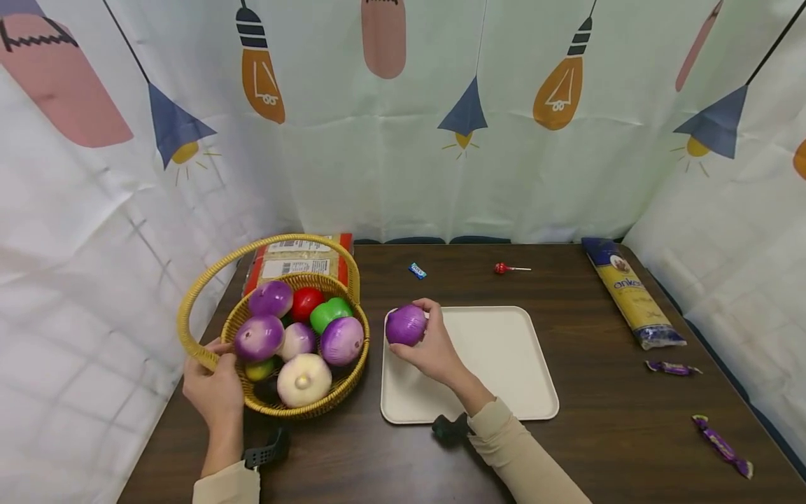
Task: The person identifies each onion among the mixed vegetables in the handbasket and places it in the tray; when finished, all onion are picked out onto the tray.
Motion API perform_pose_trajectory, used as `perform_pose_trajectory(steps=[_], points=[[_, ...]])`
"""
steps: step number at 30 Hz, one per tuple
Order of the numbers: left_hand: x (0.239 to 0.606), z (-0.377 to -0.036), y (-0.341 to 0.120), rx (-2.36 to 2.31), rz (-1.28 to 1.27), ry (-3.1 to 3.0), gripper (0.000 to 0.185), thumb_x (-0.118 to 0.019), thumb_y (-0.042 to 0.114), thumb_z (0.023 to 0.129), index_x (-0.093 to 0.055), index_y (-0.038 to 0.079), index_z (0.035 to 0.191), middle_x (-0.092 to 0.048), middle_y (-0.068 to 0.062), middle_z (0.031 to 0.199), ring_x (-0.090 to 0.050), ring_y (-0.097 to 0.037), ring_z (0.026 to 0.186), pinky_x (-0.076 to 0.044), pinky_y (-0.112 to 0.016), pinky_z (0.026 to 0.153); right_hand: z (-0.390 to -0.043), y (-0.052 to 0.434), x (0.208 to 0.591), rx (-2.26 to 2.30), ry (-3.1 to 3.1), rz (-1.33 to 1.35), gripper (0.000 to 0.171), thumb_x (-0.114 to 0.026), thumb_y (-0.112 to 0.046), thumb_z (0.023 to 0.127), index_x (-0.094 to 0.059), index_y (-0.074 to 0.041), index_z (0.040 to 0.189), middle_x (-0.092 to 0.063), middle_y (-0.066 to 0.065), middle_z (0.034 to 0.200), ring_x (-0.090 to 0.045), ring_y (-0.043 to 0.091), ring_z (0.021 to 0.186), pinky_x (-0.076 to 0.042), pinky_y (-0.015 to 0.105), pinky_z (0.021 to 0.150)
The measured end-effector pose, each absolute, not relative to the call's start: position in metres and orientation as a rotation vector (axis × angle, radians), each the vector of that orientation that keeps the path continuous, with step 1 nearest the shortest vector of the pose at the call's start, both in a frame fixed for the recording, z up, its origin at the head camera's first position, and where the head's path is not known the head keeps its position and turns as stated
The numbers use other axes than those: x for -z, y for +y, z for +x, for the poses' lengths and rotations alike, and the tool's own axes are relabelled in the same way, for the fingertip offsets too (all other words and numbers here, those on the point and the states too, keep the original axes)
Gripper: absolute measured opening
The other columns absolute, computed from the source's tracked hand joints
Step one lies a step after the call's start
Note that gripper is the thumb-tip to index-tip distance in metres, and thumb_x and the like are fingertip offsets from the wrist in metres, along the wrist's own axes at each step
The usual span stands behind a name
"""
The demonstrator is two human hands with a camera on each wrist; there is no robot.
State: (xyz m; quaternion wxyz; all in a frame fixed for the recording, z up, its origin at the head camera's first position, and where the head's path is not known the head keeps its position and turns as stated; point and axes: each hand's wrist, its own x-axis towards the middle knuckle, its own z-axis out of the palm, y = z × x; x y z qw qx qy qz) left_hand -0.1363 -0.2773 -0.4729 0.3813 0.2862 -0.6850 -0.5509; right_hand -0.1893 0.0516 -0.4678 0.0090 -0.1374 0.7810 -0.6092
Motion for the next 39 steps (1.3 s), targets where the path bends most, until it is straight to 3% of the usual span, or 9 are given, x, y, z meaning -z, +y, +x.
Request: perform_pose_trajectory(steps=[4, 11, 17, 23, 32, 39], points=[[0.473, -0.136, -0.277, 1.392, 0.728, -1.757, 0.019, -0.058, 0.004, 0.086, -0.068, -0.009, 0.094, -0.062, 0.01, 0.104, -0.053, -0.009, 0.107, -0.037, -0.023, 0.095, -0.202, 0.068, 0.486, 1.904, 2.46, -0.3, 0.086, -0.084, -0.016, 0.072, -0.03, -0.011, 0.14, -0.039, 0.017, 0.134, -0.051, 0.035, 0.118, -0.05, 0.047, 0.092], [0.475, -0.136, -0.277, 1.408, 0.703, -1.76, 0.02, -0.058, 0.004, 0.086, -0.068, -0.011, 0.097, -0.062, 0.005, 0.108, -0.052, -0.009, 0.105, -0.037, -0.023, 0.092, -0.212, 0.077, 0.499, 1.783, 2.59, -0.345, 0.078, -0.086, -0.019, 0.07, -0.048, -0.013, 0.137, -0.047, 0.014, 0.13, -0.051, 0.034, 0.118, -0.048, 0.052, 0.093], [0.476, -0.136, -0.276, 1.406, 0.697, -1.767, 0.021, -0.057, 0.003, 0.086, -0.067, -0.012, 0.097, -0.062, 0.002, 0.109, -0.052, -0.007, 0.103, -0.038, -0.023, 0.089, -0.213, 0.077, 0.502, 1.744, 2.639, -0.372, 0.079, -0.086, -0.01, 0.066, -0.045, -0.011, 0.133, -0.049, 0.016, 0.131, -0.051, 0.035, 0.119, -0.043, 0.054, 0.098], [0.475, -0.135, -0.276, 1.407, 0.7, -1.772, 0.021, -0.056, 0.002, 0.087, -0.067, -0.011, 0.098, -0.062, 0.001, 0.112, -0.053, -0.01, 0.105, -0.039, -0.023, 0.089, -0.215, 0.074, 0.504, 1.714, 2.653, -0.347, 0.078, -0.088, -0.012, 0.068, -0.047, -0.014, 0.134, -0.044, 0.015, 0.129, -0.048, 0.034, 0.12, -0.043, 0.054, 0.099], [0.476, -0.133, -0.277, 1.409, 0.689, -1.766, 0.019, -0.055, 0.001, 0.086, -0.067, -0.011, 0.096, -0.062, 0.001, 0.111, -0.053, -0.012, 0.107, -0.038, -0.024, 0.091, -0.216, 0.073, 0.504, 1.685, 2.633, -0.426, 0.083, -0.087, -0.016, 0.071, -0.045, -0.009, 0.143, -0.048, 0.015, 0.138, -0.051, 0.034, 0.121, -0.043, 0.05, 0.099], [0.475, -0.135, -0.277, 1.43, 0.687, -1.756, 0.02, -0.055, 0.002, 0.087, -0.066, -0.012, 0.096, -0.061, 0.0, 0.112, -0.052, -0.013, 0.107, -0.038, -0.025, 0.092, -0.201, 0.064, 0.482, 1.63, 2.837, -0.49, 0.079, -0.085, -0.023, 0.074, -0.046, -0.008, 0.141, -0.038, 0.013, 0.149, -0.041, 0.033, 0.134, -0.039, 0.054, 0.103]])
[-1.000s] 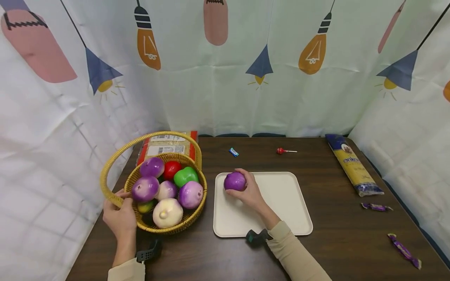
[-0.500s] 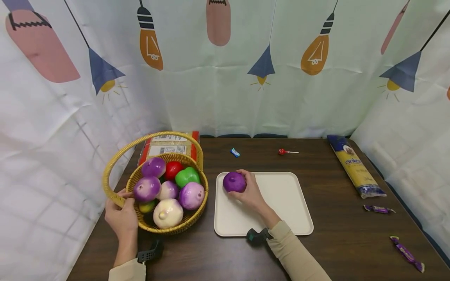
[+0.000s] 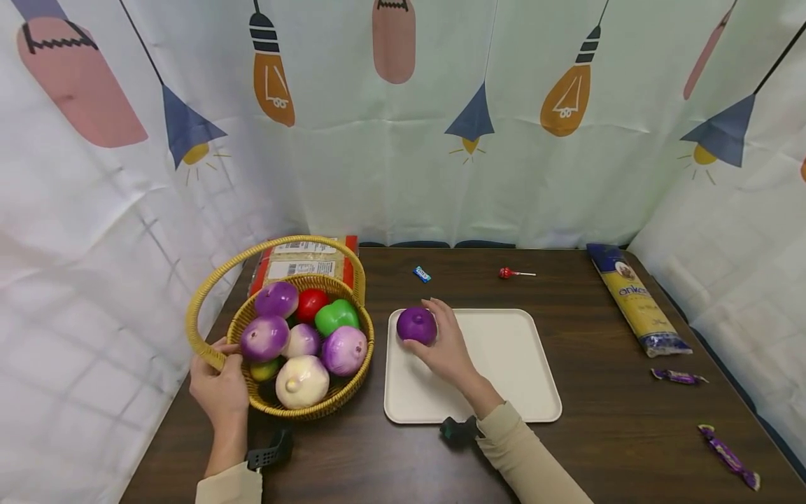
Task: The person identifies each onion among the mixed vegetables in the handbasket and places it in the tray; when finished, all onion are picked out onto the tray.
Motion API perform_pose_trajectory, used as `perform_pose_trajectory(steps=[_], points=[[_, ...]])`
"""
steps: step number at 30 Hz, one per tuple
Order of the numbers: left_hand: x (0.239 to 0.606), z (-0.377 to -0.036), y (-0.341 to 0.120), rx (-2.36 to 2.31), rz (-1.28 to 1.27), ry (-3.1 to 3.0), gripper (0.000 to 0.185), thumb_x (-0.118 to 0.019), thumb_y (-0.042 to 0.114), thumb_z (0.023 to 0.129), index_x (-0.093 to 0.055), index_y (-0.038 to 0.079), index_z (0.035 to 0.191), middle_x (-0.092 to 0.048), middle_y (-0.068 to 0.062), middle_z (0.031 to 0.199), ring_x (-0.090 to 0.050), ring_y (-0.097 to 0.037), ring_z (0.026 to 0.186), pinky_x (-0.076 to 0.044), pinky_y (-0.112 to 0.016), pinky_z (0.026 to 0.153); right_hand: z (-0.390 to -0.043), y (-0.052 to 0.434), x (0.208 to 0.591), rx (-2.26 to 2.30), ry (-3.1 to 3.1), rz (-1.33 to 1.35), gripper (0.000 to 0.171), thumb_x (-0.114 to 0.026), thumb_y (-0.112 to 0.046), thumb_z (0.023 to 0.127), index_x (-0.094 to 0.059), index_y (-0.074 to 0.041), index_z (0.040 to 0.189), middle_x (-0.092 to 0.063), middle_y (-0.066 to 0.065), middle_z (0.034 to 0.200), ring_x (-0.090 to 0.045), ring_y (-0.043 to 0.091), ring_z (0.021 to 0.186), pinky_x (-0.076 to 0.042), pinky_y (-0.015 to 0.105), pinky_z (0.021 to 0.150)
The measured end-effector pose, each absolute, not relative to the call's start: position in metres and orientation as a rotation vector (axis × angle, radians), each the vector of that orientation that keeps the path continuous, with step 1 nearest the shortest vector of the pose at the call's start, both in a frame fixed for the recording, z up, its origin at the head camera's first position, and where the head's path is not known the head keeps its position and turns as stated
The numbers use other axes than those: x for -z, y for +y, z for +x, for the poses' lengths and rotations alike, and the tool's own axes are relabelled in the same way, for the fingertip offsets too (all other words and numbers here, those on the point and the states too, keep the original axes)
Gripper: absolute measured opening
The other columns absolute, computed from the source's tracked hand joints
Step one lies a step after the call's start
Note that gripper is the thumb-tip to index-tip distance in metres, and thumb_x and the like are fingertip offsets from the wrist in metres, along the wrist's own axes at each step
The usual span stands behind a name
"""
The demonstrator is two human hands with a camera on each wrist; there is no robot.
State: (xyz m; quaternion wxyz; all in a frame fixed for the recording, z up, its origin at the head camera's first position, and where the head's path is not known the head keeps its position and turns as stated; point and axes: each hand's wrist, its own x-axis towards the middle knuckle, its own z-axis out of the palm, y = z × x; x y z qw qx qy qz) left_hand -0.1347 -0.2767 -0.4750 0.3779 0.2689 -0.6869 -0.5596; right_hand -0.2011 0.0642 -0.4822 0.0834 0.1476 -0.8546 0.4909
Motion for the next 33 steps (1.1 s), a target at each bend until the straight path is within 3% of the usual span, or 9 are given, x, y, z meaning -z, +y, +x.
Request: perform_pose_trajectory(steps=[8, 14, 20, 27, 30, 33], points=[[0.475, -0.134, -0.278, 1.412, 0.698, -1.772, 0.02, -0.056, 0.002, 0.087, -0.066, -0.011, 0.097, -0.061, 0.001, 0.112, -0.052, -0.012, 0.108, -0.039, -0.024, 0.09, -0.173, 0.015, 0.451, -1.496, -2.369, 0.771, 0.067, -0.081, -0.018, 0.077, -0.051, -0.009, 0.136, -0.042, 0.005, 0.145, -0.043, 0.023, 0.132, -0.042, 0.046, 0.102], [0.476, -0.133, -0.278, 1.425, 0.69, -1.772, 0.02, -0.055, 0.002, 0.087, -0.067, -0.01, 0.097, -0.061, 0.001, 0.113, -0.052, -0.012, 0.109, -0.038, -0.024, 0.09, -0.163, -0.016, 0.445, -1.225, -2.438, 1.089, 0.075, -0.08, -0.029, 0.079, -0.045, -0.009, 0.142, -0.044, 0.008, 0.144, -0.046, 0.019, 0.13, -0.042, 0.036, 0.103], [0.475, -0.133, -0.277, 1.414, 0.68, -1.777, 0.019, -0.055, 0.003, 0.087, -0.067, -0.01, 0.096, -0.061, 0.0, 0.113, -0.052, -0.012, 0.108, -0.038, -0.024, 0.089, -0.167, -0.029, 0.447, -0.989, -2.623, 1.037, 0.08, -0.081, -0.037, 0.076, -0.045, -0.014, 0.143, -0.044, 0.007, 0.146, -0.039, 0.024, 0.136, -0.034, 0.044, 0.11], [0.476, -0.134, -0.277, 1.403, 0.682, -1.783, 0.02, -0.055, 0.003, 0.087, -0.067, -0.01, 0.096, -0.062, -0.003, 0.114, -0.052, -0.012, 0.108, -0.038, -0.024, 0.091, -0.173, -0.034, 0.449, -0.973, -2.704, 1.011, 0.084, -0.081, -0.045, 0.074, -0.044, -0.014, 0.143, -0.05, 0.003, 0.138, -0.045, 0.02, 0.13, -0.032, 0.047, 0.11], [0.477, -0.134, -0.276, 1.404, 0.685, -1.789, 0.02, -0.055, 0.003, 0.087, -0.067, -0.01, 0.096, -0.062, -0.004, 0.115, -0.052, -0.012, 0.108, -0.038, -0.024, 0.091, -0.172, -0.031, 0.45, -1.074, -2.658, 0.992, 0.084, -0.08, -0.045, 0.075, -0.044, -0.014, 0.144, -0.051, 0.002, 0.138, -0.044, 0.019, 0.132, -0.025, 0.05, 0.114], [0.476, -0.134, -0.276, 1.399, 0.681, -1.783, 0.02, -0.055, 0.003, 0.088, -0.067, -0.01, 0.096, -0.062, -0.004, 0.115, -0.052, -0.012, 0.108, -0.038, -0.024, 0.091, -0.17, -0.026, 0.448, -1.313, -2.584, 0.929, 0.085, -0.081, -0.045, 0.075, -0.043, -0.014, 0.145, -0.05, -0.001, 0.138, -0.047, 0.017, 0.127, -0.035, 0.045, 0.109]])
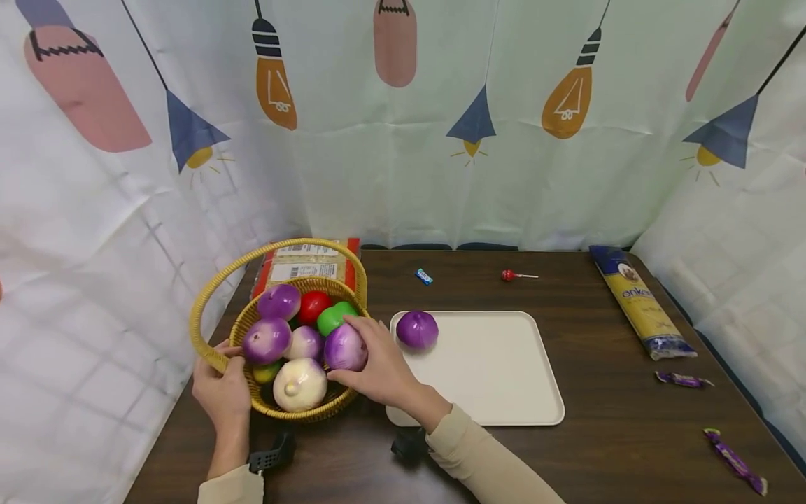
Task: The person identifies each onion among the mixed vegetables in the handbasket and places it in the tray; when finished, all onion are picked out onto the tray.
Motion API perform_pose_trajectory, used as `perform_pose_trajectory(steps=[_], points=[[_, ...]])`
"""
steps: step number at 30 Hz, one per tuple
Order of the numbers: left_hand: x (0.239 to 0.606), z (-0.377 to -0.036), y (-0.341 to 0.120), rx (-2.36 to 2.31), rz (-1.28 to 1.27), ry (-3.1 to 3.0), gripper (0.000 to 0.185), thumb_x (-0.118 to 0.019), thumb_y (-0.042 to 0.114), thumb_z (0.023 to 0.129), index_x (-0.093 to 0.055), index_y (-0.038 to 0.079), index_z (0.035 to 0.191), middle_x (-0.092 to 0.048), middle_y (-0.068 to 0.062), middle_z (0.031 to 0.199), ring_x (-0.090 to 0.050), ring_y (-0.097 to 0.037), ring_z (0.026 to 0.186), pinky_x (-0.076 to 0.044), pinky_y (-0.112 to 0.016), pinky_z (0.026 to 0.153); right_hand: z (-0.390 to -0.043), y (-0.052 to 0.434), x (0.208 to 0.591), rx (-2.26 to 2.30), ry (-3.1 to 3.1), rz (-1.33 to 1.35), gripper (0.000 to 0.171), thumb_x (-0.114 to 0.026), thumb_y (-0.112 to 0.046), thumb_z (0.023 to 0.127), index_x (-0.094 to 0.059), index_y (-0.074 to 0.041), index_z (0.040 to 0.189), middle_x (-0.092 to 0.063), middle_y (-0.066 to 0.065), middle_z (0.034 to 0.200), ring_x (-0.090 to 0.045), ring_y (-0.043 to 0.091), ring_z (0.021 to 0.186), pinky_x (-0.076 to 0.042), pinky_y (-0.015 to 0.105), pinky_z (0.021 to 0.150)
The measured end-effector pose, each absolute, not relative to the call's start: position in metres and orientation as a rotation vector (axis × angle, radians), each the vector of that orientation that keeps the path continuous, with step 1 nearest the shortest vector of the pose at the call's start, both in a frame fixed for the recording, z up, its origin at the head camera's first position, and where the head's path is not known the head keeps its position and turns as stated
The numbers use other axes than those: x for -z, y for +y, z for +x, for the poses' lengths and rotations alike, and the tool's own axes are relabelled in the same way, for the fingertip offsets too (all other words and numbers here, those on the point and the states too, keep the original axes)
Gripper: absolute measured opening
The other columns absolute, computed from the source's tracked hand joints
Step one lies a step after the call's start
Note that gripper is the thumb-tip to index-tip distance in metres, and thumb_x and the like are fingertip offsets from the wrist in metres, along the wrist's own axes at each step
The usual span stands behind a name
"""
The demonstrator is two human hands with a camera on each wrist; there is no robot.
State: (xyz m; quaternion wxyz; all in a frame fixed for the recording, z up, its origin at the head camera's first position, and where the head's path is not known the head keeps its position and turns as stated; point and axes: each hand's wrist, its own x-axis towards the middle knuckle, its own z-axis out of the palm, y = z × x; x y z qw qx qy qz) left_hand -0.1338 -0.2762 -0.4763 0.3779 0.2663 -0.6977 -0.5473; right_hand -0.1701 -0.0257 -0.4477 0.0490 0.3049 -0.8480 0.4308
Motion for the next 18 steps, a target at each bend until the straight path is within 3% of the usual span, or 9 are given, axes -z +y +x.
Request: perform_pose_trajectory(steps=[4, 14, 18], points=[[0.477, -0.134, -0.277, 1.401, 0.674, -1.777, 0.019, -0.056, 0.003, 0.087, -0.066, -0.01, 0.096, -0.062, -0.004, 0.115, -0.052, -0.012, 0.108, -0.039, -0.024, 0.09, -0.168, -0.013, 0.442, -1.576, -2.486, 0.826, 0.086, -0.082, -0.045, 0.074, -0.042, -0.017, 0.146, -0.05, -0.004, 0.137, -0.051, 0.014, 0.119, -0.049, 0.036, 0.094], [0.48, -0.135, -0.278, 1.389, 0.687, -1.773, 0.019, -0.057, 0.003, 0.086, -0.067, -0.01, 0.095, -0.062, 0.003, 0.11, -0.052, -0.011, 0.107, -0.037, -0.023, 0.092, -0.172, 0.039, 0.436, -1.795, -2.397, 0.681, 0.095, -0.084, -0.027, 0.075, -0.027, -0.029, 0.151, -0.045, -0.002, 0.139, -0.052, 0.018, 0.118, -0.051, 0.039, 0.091], [0.479, -0.135, -0.277, 1.395, 0.689, -1.77, 0.019, -0.057, 0.003, 0.086, -0.067, -0.01, 0.094, -0.063, 0.003, 0.111, -0.052, -0.011, 0.108, -0.037, -0.023, 0.092, -0.182, 0.064, 0.437, -1.771, -2.387, 0.59, 0.085, -0.083, -0.019, 0.075, -0.035, -0.025, 0.145, -0.041, 0.004, 0.139, -0.05, 0.023, 0.121, -0.05, 0.044, 0.092]])
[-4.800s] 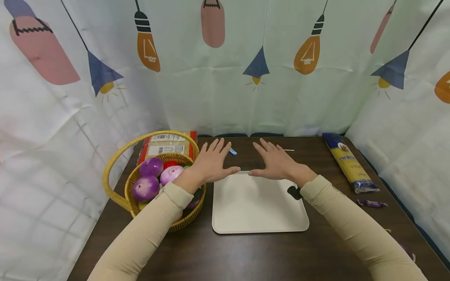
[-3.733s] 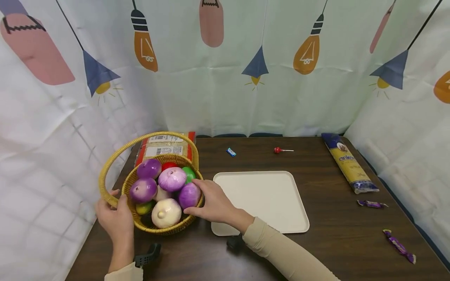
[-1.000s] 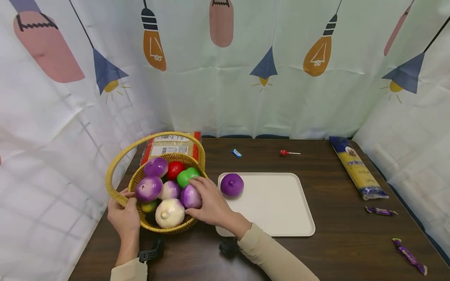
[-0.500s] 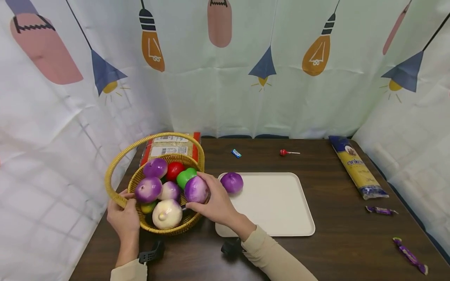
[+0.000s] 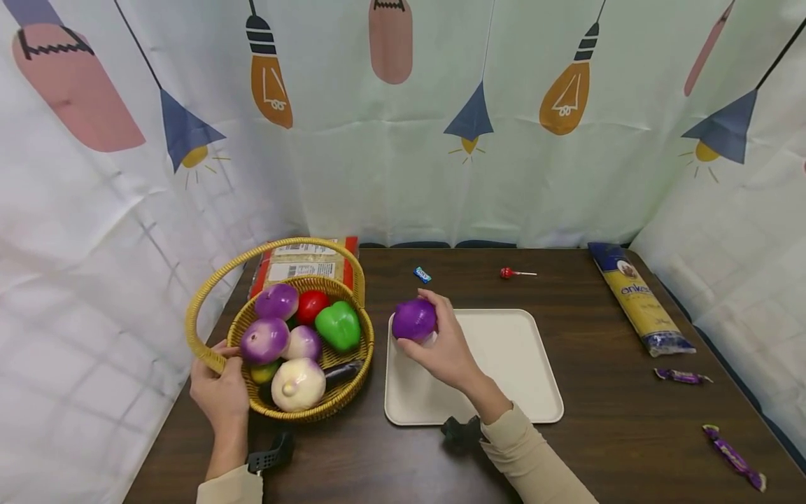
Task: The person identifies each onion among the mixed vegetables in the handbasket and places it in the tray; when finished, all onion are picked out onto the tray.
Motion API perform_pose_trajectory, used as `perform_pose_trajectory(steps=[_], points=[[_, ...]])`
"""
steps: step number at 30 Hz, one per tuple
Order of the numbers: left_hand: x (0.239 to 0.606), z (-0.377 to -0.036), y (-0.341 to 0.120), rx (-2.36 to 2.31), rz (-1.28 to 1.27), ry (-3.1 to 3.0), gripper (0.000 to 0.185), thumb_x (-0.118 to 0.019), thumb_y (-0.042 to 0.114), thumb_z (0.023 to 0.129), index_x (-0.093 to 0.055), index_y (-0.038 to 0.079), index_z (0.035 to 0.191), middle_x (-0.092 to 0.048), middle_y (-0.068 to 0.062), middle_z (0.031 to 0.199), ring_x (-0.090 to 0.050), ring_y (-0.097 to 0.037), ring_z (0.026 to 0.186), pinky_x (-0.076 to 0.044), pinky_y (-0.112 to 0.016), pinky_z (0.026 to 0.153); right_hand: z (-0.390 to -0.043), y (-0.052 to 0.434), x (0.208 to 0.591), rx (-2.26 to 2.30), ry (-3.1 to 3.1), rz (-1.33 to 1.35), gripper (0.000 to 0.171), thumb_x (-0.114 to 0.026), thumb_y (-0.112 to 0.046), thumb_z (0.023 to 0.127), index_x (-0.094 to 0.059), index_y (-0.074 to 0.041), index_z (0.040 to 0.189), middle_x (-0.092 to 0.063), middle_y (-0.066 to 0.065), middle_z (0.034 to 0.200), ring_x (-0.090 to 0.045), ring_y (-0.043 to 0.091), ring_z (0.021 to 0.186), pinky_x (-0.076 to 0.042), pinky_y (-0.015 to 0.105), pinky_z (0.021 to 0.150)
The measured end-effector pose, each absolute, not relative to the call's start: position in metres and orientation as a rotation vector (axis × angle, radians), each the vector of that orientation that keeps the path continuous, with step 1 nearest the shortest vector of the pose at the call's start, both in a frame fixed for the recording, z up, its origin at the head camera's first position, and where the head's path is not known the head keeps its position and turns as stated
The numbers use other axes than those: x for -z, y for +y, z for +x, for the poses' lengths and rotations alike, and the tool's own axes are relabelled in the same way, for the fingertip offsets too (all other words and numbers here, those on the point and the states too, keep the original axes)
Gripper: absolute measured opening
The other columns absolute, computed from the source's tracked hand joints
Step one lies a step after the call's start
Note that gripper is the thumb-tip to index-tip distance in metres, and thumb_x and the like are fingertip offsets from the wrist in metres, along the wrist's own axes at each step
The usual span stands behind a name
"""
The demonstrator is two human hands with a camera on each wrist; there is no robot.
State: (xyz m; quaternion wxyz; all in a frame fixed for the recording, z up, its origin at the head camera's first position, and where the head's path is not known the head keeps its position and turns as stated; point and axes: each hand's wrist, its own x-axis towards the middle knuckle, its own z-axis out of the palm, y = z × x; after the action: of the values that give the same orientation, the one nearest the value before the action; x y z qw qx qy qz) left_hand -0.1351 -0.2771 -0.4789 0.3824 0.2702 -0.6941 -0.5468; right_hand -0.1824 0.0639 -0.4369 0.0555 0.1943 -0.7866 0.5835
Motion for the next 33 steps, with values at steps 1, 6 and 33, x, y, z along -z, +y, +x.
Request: perform_pose_trajectory(steps=[1, 6, 33], points=[[0.479, -0.135, -0.277, 1.397, 0.691, -1.769, 0.019, -0.057, 0.004, 0.086, -0.067, -0.01, 0.095, -0.063, 0.003, 0.111, -0.052, -0.011, 0.108, -0.037, -0.023, 0.092, -0.185, 0.07, 0.437, -1.76, -2.391, 0.566, 0.081, -0.083, -0.017, 0.075, -0.038, -0.023, 0.142, -0.04, 0.005, 0.139, -0.05, 0.024, 0.121, -0.05, 0.045, 0.093], [0.478, -0.135, -0.276, 1.403, 0.69, -1.764, 0.02, -0.056, 0.004, 0.087, -0.067, -0.01, 0.095, -0.063, 0.0, 0.112, -0.053, -0.011, 0.108, -0.038, -0.023, 0.091, -0.202, 0.102, 0.436, -1.712, -2.439, 0.434, 0.076, -0.082, -0.013, 0.073, -0.04, -0.016, 0.136, -0.034, 0.012, 0.137, -0.047, 0.031, 0.122, -0.048, 0.049, 0.094], [0.475, -0.133, -0.275, 1.378, 0.675, -1.774, 0.019, -0.056, 0.003, 0.086, -0.067, -0.01, 0.094, -0.062, 0.003, 0.109, -0.052, -0.01, 0.105, -0.037, -0.023, 0.091, -0.23, 0.168, 0.476, -1.396, -2.951, 0.419, 0.089, -0.086, -0.022, 0.07, -0.04, -0.011, 0.144, -0.04, 0.019, 0.139, -0.048, 0.04, 0.124, -0.039, 0.058, 0.101]])
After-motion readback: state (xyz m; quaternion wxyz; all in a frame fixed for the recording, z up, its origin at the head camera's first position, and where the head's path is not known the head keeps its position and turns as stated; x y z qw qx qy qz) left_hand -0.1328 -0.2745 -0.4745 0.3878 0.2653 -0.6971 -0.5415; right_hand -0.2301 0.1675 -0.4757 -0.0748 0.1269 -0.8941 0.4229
